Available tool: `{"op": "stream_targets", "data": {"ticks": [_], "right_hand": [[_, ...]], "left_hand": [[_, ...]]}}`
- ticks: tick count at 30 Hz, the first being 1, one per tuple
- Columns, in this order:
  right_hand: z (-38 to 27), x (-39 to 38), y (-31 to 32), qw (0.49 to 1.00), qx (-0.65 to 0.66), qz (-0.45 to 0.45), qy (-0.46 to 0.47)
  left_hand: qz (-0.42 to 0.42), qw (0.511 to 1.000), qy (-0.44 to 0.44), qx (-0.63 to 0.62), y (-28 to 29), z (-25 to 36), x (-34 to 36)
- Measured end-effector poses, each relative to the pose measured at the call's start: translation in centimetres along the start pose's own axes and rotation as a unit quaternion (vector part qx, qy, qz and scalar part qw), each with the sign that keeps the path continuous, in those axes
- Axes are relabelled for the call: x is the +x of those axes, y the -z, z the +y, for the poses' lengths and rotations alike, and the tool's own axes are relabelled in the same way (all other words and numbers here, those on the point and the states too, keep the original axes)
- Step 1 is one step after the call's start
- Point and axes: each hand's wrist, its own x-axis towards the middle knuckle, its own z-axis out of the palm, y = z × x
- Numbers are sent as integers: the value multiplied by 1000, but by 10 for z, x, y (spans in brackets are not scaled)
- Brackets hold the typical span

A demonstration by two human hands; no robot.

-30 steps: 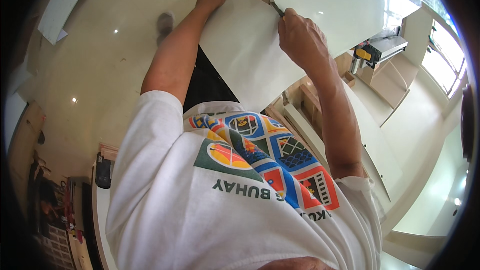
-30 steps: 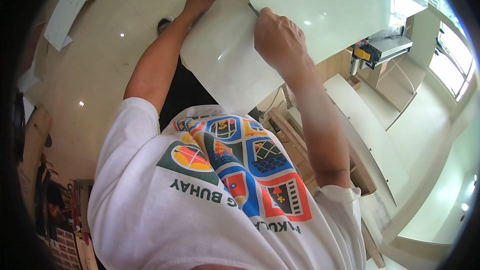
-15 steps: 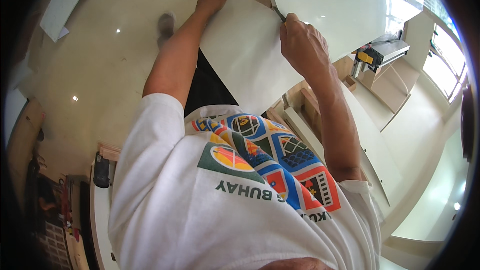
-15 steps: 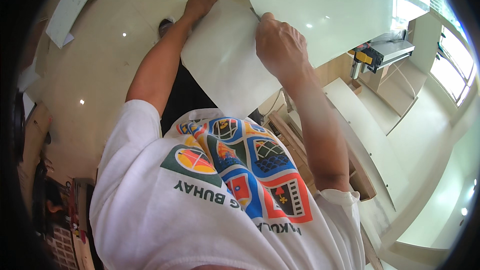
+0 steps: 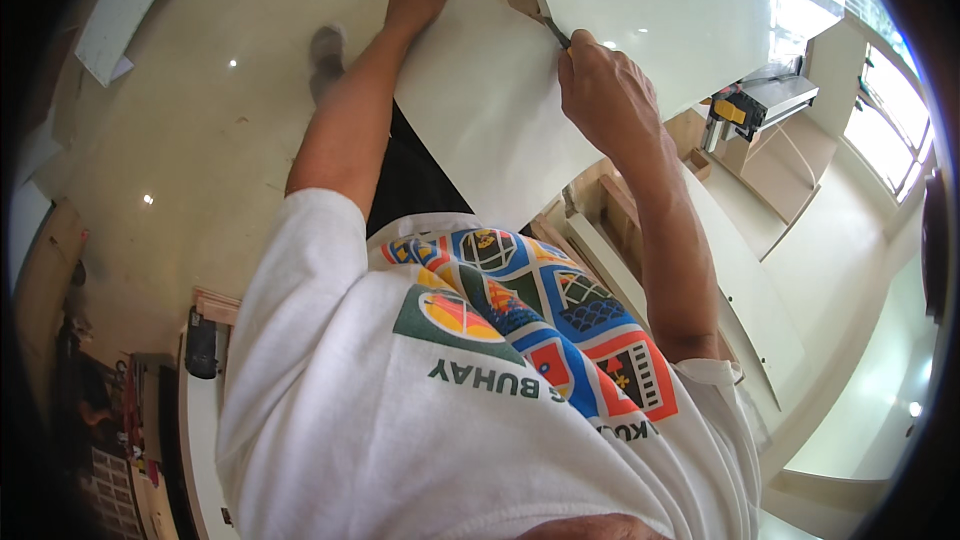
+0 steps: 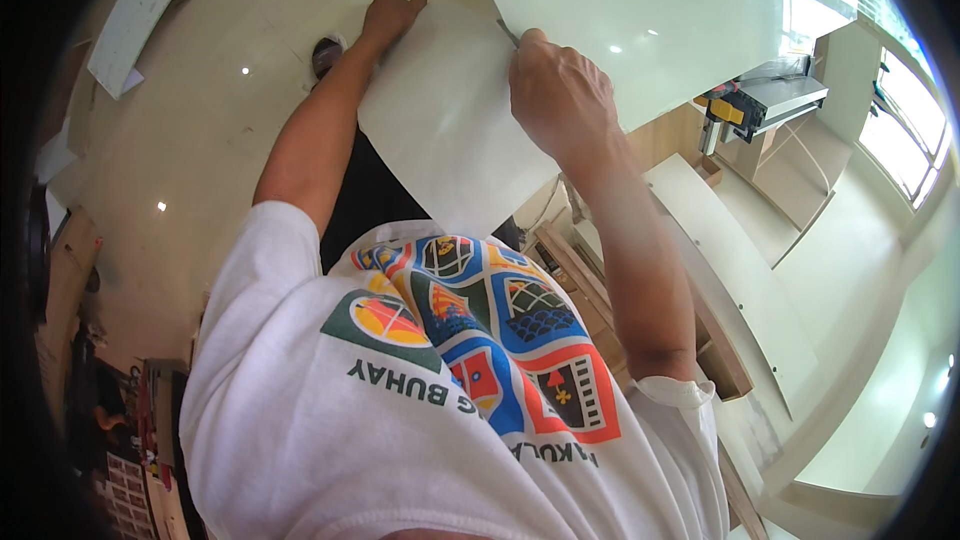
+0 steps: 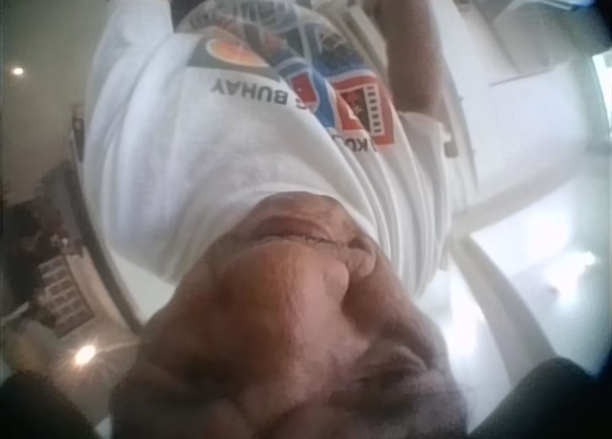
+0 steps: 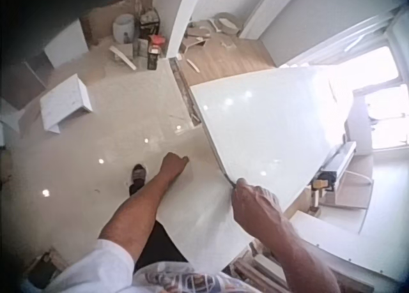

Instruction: The person wipes a large white laminate panel with a cloth, then uses a utility knife to trim the edges of the panel. The person repositions the panel and continues trimming along different edges.

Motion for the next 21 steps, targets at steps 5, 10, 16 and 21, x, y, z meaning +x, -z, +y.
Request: {"op": "stream_targets", "data": {"ticks": [5, 10, 16, 21], "right_hand": [[-1, -9, 2, 999, 9, 35, 23], [7, -19, 1, 1000, 0, 2, -3], [8, -9, -12, 999, 7, 34, 12], [13, -23, -7, 998, 8, 51, 22]], "left_hand": [[27, 997, -64, 36, -39, -29, 23], [-2, 998, 35, -48, -14, 0, 1], [6, 1000, -11, 24, -11, -13, -9], [34, 999, 4, -3, -24, -10, -6]]}}
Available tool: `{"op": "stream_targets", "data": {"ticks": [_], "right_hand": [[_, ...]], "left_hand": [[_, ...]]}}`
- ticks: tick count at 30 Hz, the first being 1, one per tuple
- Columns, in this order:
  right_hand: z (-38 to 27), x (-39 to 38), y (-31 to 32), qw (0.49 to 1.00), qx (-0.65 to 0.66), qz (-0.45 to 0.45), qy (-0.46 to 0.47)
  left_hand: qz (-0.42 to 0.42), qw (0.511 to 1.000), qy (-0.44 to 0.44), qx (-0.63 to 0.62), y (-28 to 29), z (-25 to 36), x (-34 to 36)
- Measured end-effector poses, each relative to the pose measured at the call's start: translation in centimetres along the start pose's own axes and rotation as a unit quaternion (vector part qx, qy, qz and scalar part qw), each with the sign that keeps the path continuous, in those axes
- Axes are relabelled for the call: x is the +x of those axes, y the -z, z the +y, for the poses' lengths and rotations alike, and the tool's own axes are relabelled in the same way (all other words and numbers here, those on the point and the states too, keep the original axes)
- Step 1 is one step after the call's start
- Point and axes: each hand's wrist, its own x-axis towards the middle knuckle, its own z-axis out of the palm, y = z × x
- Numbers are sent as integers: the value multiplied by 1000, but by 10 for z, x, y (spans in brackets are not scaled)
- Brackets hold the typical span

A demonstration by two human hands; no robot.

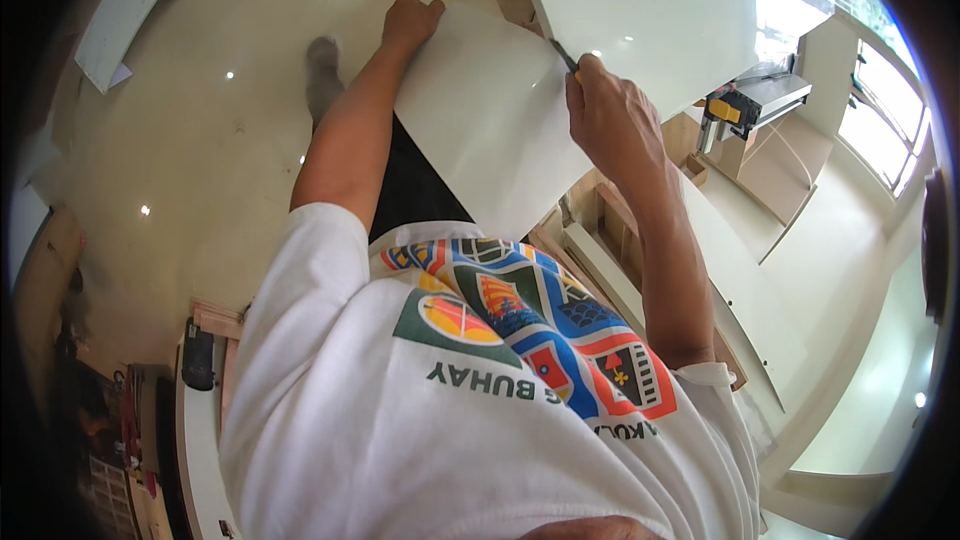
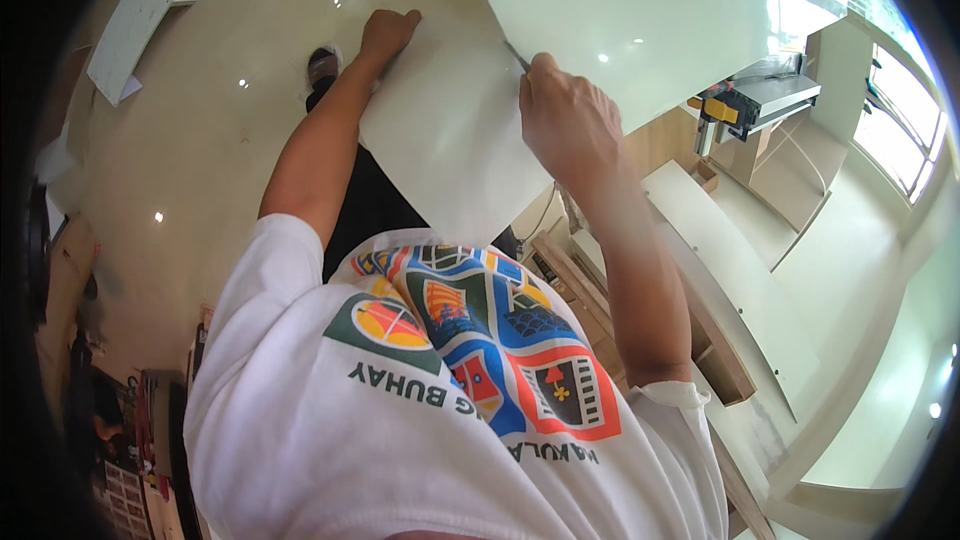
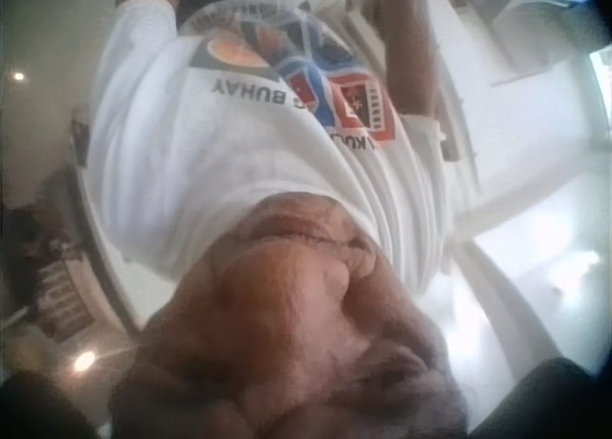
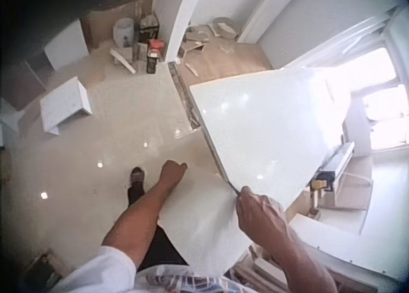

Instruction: The person wipes a large white laminate panel with a cloth, then uses a utility knife to trim the edges of the panel. The person repositions the panel and continues trimming along different edges.

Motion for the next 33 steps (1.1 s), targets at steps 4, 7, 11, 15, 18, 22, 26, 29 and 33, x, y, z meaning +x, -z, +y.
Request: {"op": "stream_targets", "data": {"ticks": [4, 7, 11, 15, 18, 22, 26, 29, 33], "right_hand": [[0, -6, 0, 999, -5, -41, -25], [1, 0, -11, 998, -18, -43, -33], [0, 0, -12, 1000, -17, -22, -10], [5, -9, -7, 1000, -18, -16, -13], [5, -16, -4, 999, -22, -40, -27], [1, -13, -14, 998, -32, -47, -18], [4, -10, -11, 998, -12, -45, -38], [3, -25, -4, 996, -35, -72, -45], [7, -28, -6, 998, -27, -55, -29]], "left_hand": [[2, 1000, -10, 3, -10, -10, 7], [6, 1000, 7, 0, -7, -5, -3], [1, 997, -67, 38, -23, -26, -4], [16, 999, 6, -40, -11, -3, -14], [32, 997, 27, -62, 2, 5, -24], [22, 999, 20, -25, -22, -30, -17], [-25, 998, 21, -47, -13, -10, -23], [17, 997, 50, -52, -26, -15, -28], [12, 996, 44, -71, -10, -11, -23]]}}
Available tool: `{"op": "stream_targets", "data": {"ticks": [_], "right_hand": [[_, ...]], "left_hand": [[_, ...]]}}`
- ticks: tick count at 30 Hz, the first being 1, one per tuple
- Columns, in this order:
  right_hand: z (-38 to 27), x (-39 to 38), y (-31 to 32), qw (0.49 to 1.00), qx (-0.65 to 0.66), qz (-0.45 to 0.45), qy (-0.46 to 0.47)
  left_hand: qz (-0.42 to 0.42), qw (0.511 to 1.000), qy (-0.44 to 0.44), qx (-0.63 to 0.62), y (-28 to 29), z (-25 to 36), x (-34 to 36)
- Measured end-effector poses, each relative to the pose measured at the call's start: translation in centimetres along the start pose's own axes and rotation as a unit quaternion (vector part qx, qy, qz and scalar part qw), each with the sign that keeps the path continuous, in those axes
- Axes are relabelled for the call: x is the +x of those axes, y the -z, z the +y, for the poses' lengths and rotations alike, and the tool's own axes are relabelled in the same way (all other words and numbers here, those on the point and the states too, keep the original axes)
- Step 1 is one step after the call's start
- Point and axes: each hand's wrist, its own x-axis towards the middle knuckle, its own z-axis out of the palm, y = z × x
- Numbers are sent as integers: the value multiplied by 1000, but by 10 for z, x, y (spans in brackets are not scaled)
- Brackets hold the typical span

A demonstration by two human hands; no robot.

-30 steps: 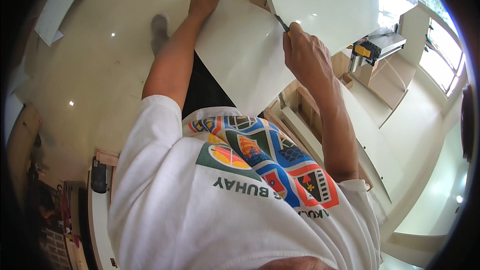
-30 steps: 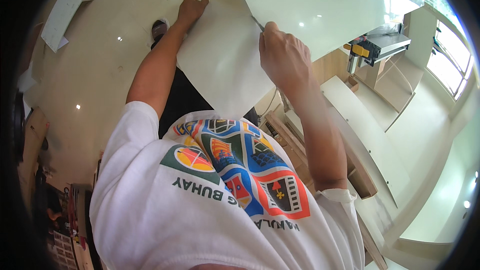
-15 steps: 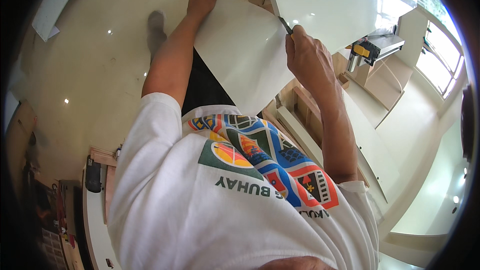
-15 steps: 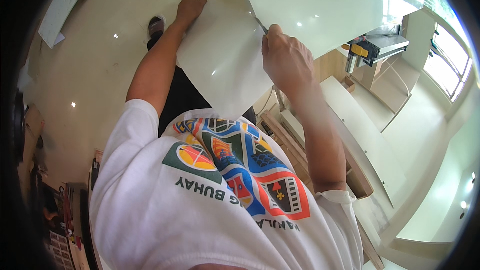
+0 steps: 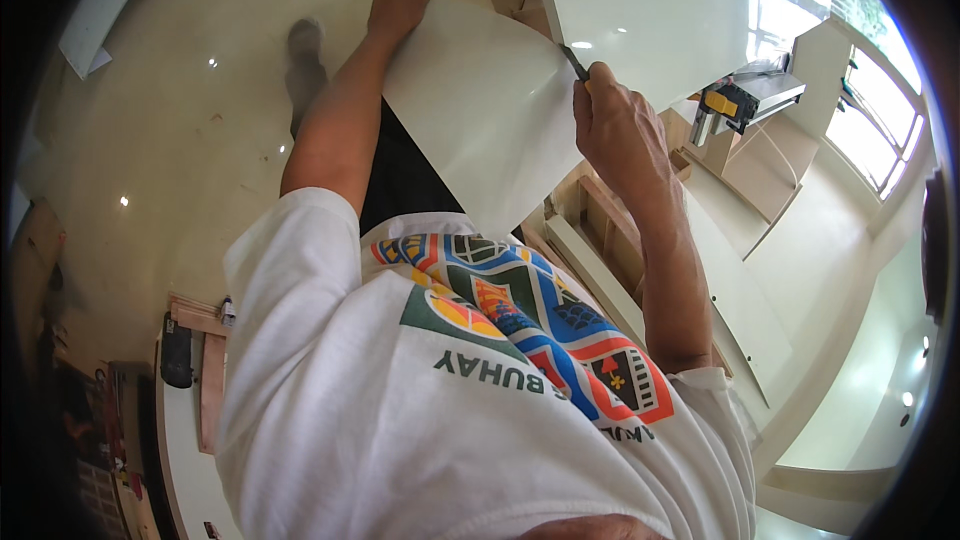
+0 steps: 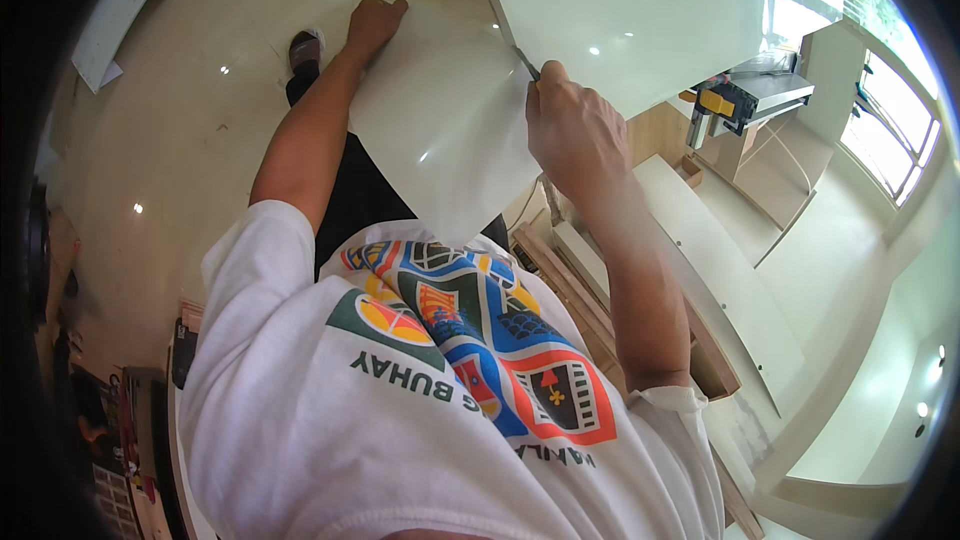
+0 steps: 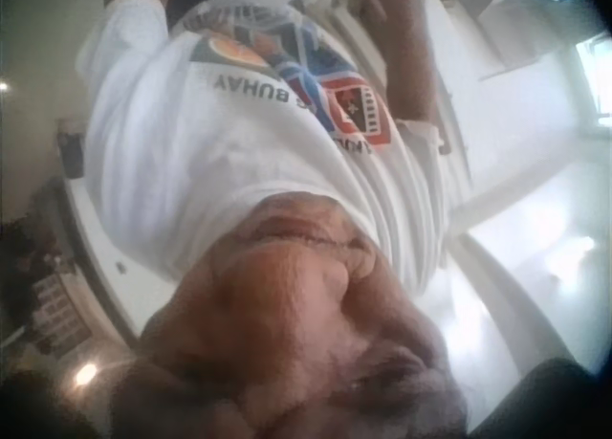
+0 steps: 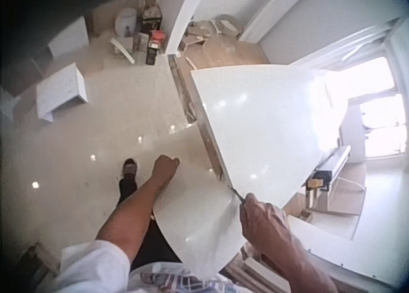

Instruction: The person wipes a large white laminate panel with a cloth, then uses a utility knife to trim the edges of the panel. The person repositions the panel and continues trimming along different edges.

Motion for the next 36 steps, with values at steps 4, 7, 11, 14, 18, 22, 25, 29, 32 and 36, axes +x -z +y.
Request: {"op": "stream_targets", "data": {"ticks": [4, 7, 11, 14, 18, 22, 25, 29, 32, 36], "right_hand": [[1, 5, -12, 999, -3, 46, 25], [3, -4, -13, 1000, 3, 23, 8], [7, -4, -6, 1000, -3, 12, 10], [9, -7, -13, 1000, 0, -3, -9], [6, -8, -19, 1000, -4, -3, -11], [7, -12, -9, 1000, 14, 0, -17], [11, -22, -7, 999, 10, -28, -30], [8, -15, -16, 999, -1, -35, -26], [16, -18, -21, 999, 24, -12, -33], [14, -30, -14, 999, 39, -6, -20]], "left_hand": [[-23, 999, -19, 38, -18, -20, 3], [-20, 992, -82, 99, -28, -25, -7], [27, 995, -62, 77, -25, -33, 10], [-9, 999, 6, 45, -12, -1, -7], [-37, 991, -53, 117, -16, -17, -23], [-13, 993, -42, 107, -13, -17, -14], [-11, 989, -83, 123, -15, -16, -15], [-30, 985, -89, 143, -35, -62, 4], [-14, 991, -66, 115, -42, -48, -14], [-10, 999, 52, 5, -34, -40, -19]]}}
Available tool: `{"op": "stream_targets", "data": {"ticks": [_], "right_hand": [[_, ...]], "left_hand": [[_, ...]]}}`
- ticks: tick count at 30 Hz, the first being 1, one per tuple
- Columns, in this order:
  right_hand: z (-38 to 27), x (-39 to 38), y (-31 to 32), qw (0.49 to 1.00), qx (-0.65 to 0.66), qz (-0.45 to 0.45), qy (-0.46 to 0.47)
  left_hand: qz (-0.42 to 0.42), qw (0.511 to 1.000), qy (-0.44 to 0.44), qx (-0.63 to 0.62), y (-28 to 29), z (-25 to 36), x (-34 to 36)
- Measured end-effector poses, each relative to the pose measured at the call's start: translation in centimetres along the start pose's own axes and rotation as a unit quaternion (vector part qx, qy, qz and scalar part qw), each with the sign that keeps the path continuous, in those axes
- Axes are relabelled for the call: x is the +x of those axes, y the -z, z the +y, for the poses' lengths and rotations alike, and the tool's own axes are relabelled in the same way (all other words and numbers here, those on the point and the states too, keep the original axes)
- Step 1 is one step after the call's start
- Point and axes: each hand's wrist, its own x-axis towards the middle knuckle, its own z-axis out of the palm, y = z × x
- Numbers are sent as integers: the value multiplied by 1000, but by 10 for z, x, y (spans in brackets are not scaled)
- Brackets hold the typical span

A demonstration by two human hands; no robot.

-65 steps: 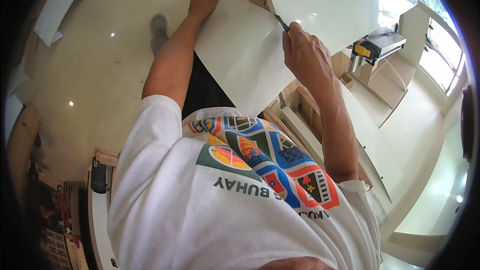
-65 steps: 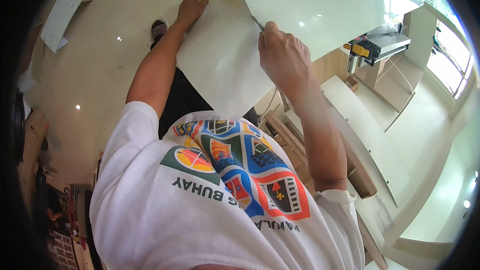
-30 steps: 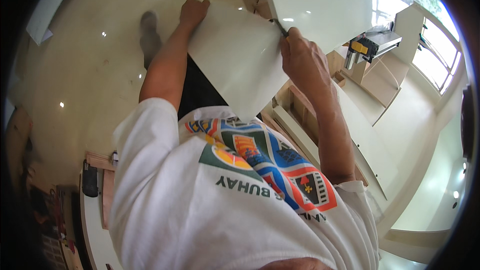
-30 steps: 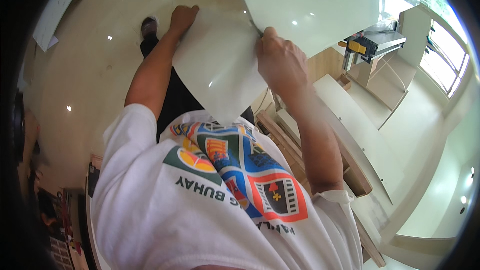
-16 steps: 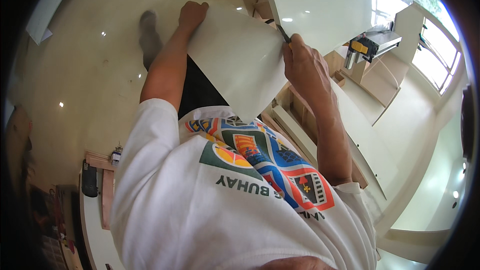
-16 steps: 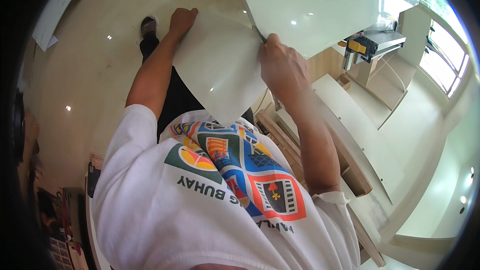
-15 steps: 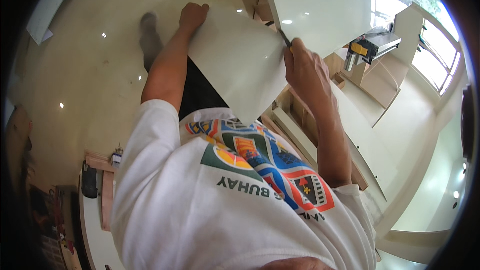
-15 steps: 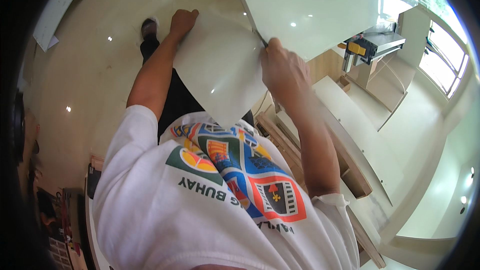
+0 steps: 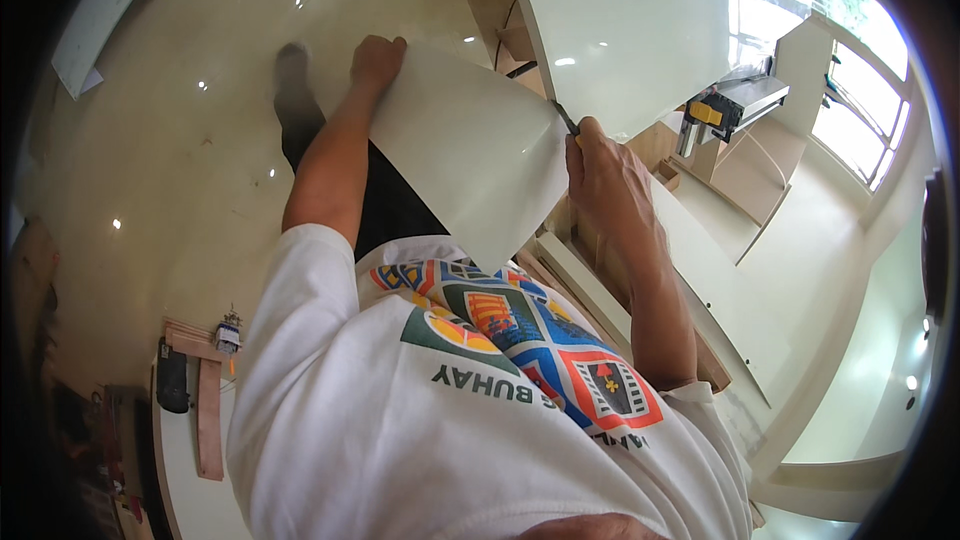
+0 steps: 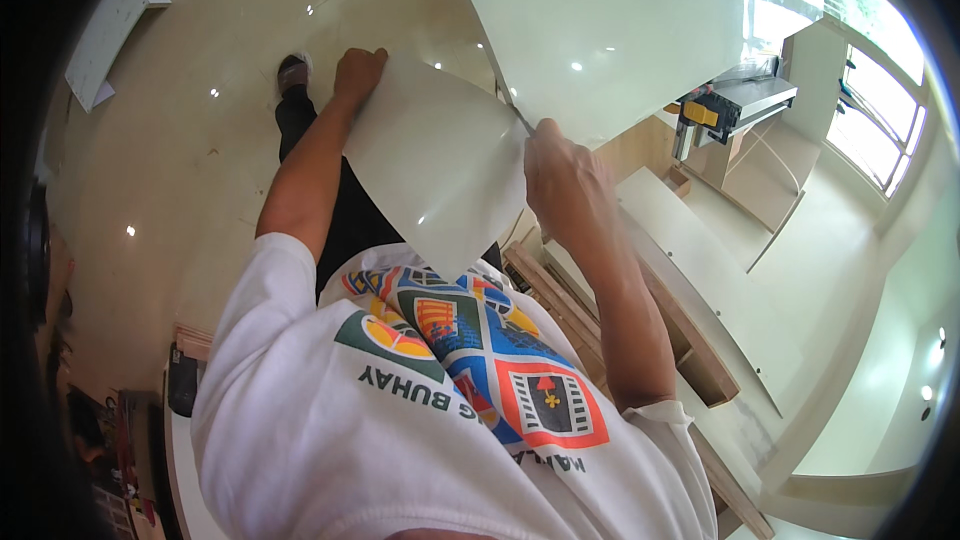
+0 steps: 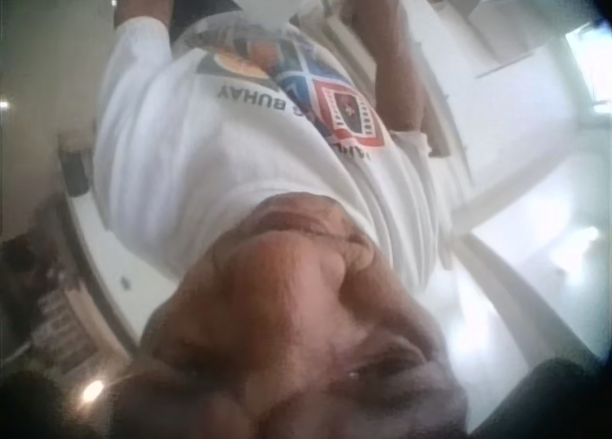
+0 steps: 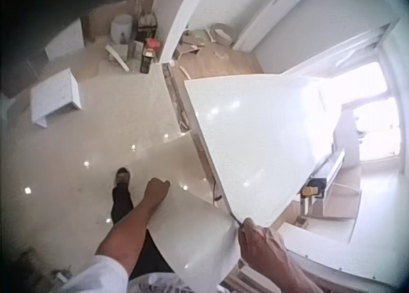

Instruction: The person wipes a large white laminate panel with a cloth, then uses a utility knife to trim the edges of the panel. The person repositions the panel and continues trimming along different edges.

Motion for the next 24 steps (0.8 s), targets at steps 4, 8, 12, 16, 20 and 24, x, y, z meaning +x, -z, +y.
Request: {"op": "stream_targets", "data": {"ticks": [4, 8, 12, 16, 20, 24], "right_hand": [[4, 1, -6, 1000, 4, 8, 11], [2, 6, -12, 1000, -22, -1, 6], [4, -3, -4, 999, -13, 14, 35], [12, -7, -3, 999, 1, -37, -2], [9, -3, -13, 1000, -6, -3, 18], [13, -4, -11, 1000, -6, -1, 29]], "left_hand": [[12, 1000, 2, -4, 9, -2, 4], [-21, 1000, 5, -12, 6, -16, -7], [27, 1000, -3, -10, -10, -18, -6], [13, 1000, -3, -16, 7, -3, -15], [7, 999, -20, 34, -14, -40, -3], [-3, 1000, 4, 8, -18, -31, -12]]}}
